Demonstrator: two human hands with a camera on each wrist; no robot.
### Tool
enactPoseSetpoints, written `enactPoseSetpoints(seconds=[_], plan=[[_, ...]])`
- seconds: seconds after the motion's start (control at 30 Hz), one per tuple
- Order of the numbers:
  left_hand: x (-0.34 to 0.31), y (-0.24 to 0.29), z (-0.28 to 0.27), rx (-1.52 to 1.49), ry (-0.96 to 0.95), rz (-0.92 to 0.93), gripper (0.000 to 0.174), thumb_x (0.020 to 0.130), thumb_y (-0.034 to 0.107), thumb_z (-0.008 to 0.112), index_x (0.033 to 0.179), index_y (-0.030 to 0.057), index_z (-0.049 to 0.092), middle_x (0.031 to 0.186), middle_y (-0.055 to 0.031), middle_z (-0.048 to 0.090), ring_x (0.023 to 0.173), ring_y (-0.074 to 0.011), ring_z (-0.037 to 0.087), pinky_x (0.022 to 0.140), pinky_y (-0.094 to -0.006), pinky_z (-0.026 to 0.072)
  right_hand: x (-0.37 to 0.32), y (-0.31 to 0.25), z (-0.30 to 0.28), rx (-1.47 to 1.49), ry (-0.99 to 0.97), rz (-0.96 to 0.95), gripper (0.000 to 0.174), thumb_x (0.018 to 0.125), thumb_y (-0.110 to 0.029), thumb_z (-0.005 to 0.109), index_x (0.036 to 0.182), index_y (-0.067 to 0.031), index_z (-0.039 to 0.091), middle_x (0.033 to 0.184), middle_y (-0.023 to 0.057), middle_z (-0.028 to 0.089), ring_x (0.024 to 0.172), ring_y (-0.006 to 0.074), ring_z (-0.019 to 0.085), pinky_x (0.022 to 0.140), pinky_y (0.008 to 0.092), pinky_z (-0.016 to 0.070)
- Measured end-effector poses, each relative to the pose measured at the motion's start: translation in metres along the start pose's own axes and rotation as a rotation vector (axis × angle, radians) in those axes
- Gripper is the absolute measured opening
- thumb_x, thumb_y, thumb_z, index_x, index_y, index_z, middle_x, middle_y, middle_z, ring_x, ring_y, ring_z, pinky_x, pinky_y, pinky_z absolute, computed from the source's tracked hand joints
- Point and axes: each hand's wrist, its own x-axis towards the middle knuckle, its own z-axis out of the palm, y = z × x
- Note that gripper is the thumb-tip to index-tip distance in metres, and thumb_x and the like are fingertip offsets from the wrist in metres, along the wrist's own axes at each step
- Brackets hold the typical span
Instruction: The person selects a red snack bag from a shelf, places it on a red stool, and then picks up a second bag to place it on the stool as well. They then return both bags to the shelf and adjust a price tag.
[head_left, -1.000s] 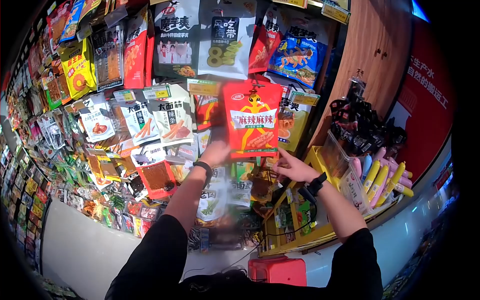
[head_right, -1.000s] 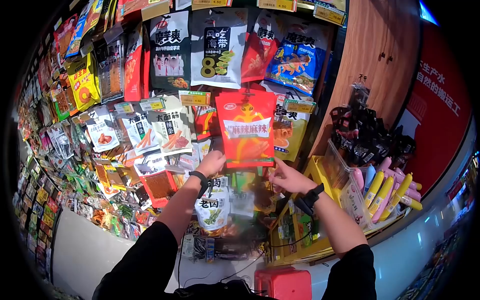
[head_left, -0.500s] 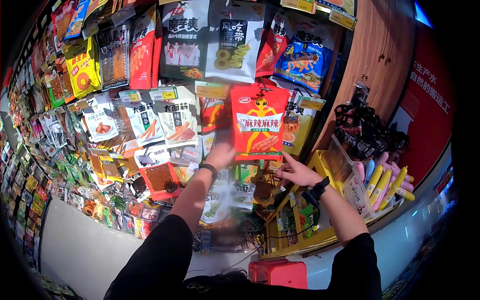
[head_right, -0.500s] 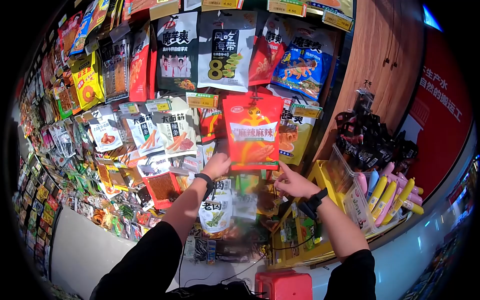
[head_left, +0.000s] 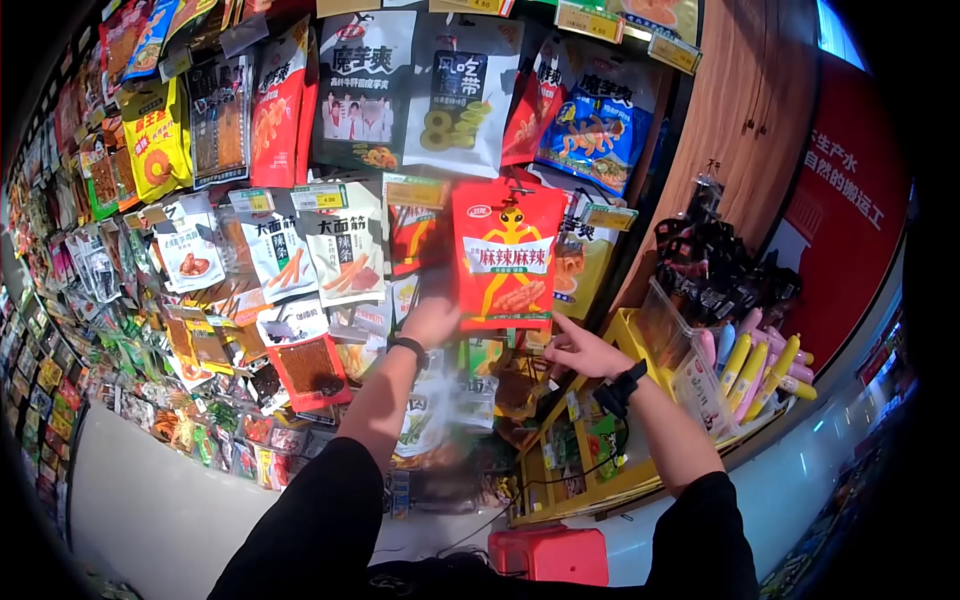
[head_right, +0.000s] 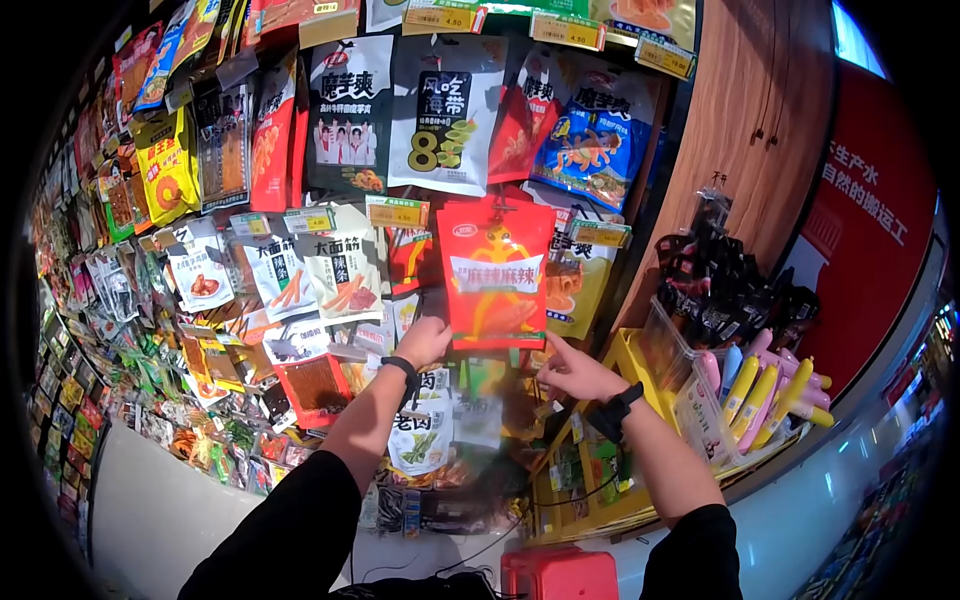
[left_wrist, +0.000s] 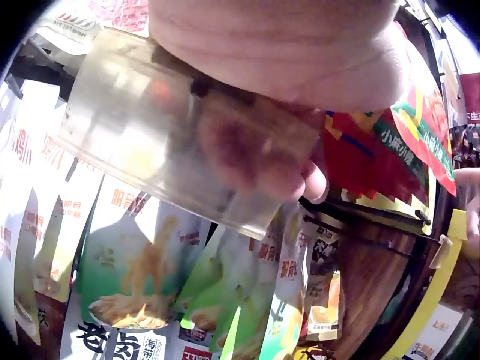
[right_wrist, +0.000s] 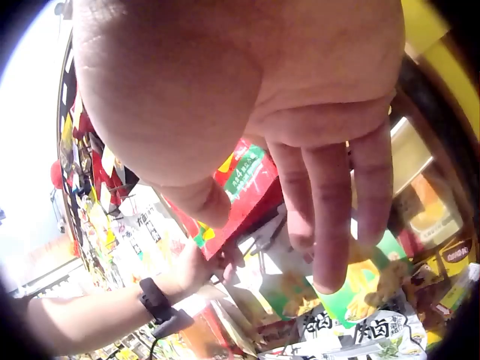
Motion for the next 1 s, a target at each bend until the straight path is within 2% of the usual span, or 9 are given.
enactPoseSetpoints(seconds=[0.03,0.2,0.47,0.53,0.8,0.87,0.9,0.97,1.0], plan=[[0.002,0.002,-0.008,-0.006,-0.195,-0.114,0.062,0.102,0.052,0.047,0.097,-0.0040,0.073,0.105,-0.0318,0.069,0.102,-0.0507,0.064,0.094,-0.0568,0.0499,0.001,0.001,-0.001,-0.031,-0.007,0.001,0.086,0.105,-0.020,0.062,0.169,-0.0132,0.005,0.105,0.0129,0.069,0.083,0.0200,0.072,0.079,0.0349,0.0592],[0.000,0.007,-0.014,-0.013,-0.196,-0.108,0.062,0.101,0.052,0.050,0.092,-0.0051,0.072,0.102,-0.0323,0.068,0.101,-0.0513,0.064,0.091,-0.0568,0.0502,-0.001,-0.003,-0.001,-0.023,-0.020,0.014,0.085,0.105,-0.019,0.062,0.169,-0.0180,0.007,0.104,0.0132,0.069,0.084,0.0201,0.073,0.079,0.0349,0.0594],[-0.002,0.009,-0.013,-0.014,-0.174,-0.077,0.064,0.100,0.053,0.051,0.092,-0.0066,0.072,0.099,-0.0330,0.068,0.100,-0.0517,0.063,0.089,-0.0567,0.0505,0.003,0.002,-0.004,-0.028,-0.021,-0.006,0.087,0.104,-0.016,0.062,0.169,-0.0179,0.005,0.102,0.0124,0.069,0.081,0.0194,0.071,0.076,0.0346,0.0597],[-0.002,0.008,-0.007,0.010,-0.062,-0.003,0.069,0.102,0.052,0.050,0.068,-0.0043,0.069,0.063,-0.0193,0.067,0.069,-0.0395,0.070,0.073,-0.0487,0.0537,-0.001,0.002,-0.004,-0.016,-0.015,0.008,0.088,0.103,-0.017,0.062,0.169,-0.0177,0.004,0.101,0.0120,0.069,0.081,0.0192,0.071,0.075,0.0345,0.0594],[0.001,0.003,-0.004,-0.009,-0.020,-0.008,0.063,0.101,0.048,0.052,0.071,-0.0048,0.070,0.064,-0.0208,0.067,0.068,-0.0392,0.070,0.071,-0.0486,0.0536,0.000,0.005,-0.005,-0.107,-0.033,-0.028,0.086,0.104,-0.017,0.061,0.169,-0.0121,0.004,0.100,0.0155,0.073,0.080,0.0211,0.074,0.076,0.0345,0.0590],[0.000,0.004,-0.009,0.007,-0.175,-0.063,0.063,0.100,0.053,0.051,0.093,-0.0059,0.072,0.100,-0.0331,0.069,0.099,-0.0512,0.065,0.089,-0.0567,0.0516,0.001,0.009,-0.005,-0.132,-0.008,-0.054,0.086,0.104,-0.018,0.061,0.169,-0.0119,0.004,0.099,0.0152,0.073,0.080,0.0216,0.075,0.077,0.0346,0.0591],[0.000,0.002,-0.006,0.007,-0.176,-0.063,0.063,0.100,0.053,0.051,0.093,-0.0059,0.072,0.100,-0.0331,0.069,0.099,-0.0512,0.065,0.089,-0.0567,0.0516,0.000,0.008,-0.004,-0.131,-0.008,-0.053,0.086,0.104,-0.018,0.061,0.169,-0.0119,0.004,0.099,0.0152,0.073,0.080,0.0216,0.075,0.077,0.0346,0.0591],[0.000,-0.002,0.001,0.018,-0.018,0.020,0.061,0.101,0.046,0.053,0.071,-0.0050,0.069,0.064,-0.0205,0.067,0.067,-0.0390,0.070,0.070,-0.0481,0.0535,-0.002,0.004,-0.004,-0.146,-0.010,-0.052,0.086,0.104,-0.017,0.061,0.169,-0.0127,0.005,0.100,0.0154,0.073,0.081,0.0221,0.075,0.077,0.0346,0.0592],[0.001,-0.003,0.002,0.018,-0.014,0.022,0.061,0.101,0.046,0.053,0.071,-0.0050,0.069,0.064,-0.0205,0.067,0.067,-0.0390,0.070,0.070,-0.0481,0.0535,-0.002,0.000,-0.004,-0.149,-0.009,-0.053,0.086,0.104,-0.017,0.061,0.169,-0.0127,0.005,0.100,0.0154,0.073,0.081,0.0221,0.075,0.077,0.0346,0.0592]])
